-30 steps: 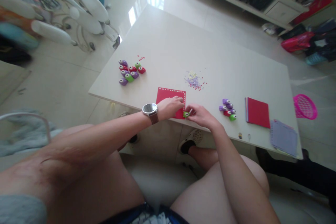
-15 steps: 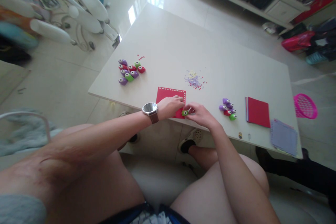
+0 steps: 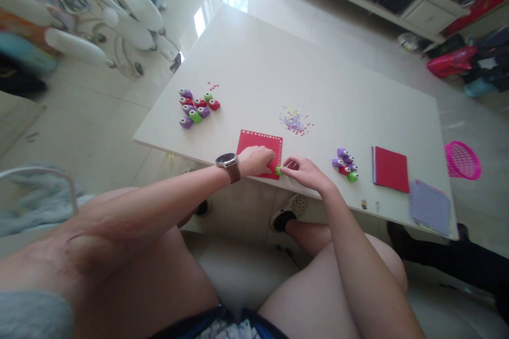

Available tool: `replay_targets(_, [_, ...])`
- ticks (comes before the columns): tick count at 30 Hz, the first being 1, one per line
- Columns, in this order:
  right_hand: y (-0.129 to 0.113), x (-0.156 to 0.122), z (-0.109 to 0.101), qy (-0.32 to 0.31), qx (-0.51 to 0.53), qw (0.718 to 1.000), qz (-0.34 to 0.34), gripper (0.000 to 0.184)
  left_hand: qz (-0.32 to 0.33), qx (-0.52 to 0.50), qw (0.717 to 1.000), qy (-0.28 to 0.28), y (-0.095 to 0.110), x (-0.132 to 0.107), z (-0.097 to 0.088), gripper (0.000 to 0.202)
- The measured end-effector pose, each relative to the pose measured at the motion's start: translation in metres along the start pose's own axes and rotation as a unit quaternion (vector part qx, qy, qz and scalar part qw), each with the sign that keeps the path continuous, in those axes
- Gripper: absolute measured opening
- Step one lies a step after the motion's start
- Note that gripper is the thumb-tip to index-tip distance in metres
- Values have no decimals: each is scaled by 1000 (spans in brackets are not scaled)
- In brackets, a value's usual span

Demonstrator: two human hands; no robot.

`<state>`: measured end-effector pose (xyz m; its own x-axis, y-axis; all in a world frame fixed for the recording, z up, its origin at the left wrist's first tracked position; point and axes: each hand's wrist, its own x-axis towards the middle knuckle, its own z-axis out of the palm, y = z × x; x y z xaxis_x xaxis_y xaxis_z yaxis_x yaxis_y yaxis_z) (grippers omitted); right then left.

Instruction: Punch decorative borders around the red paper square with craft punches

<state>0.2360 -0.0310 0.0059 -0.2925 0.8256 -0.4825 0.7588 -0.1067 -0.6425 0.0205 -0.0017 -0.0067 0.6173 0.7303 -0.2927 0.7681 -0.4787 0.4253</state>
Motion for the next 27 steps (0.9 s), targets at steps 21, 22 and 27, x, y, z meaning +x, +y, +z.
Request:
replay_targets(21, [1, 4, 7, -8, 27, 999, 30, 26, -19, -60, 992, -107, 0, 7, -13, 59])
replay_targets(22, [2, 5, 9, 2, 27, 999, 36, 25, -29, -59, 992, -108, 2, 7, -15, 64])
replay_targets(27, [3, 13, 19, 56, 12, 997, 55, 25, -74, -36, 992, -100, 14, 5, -19, 69])
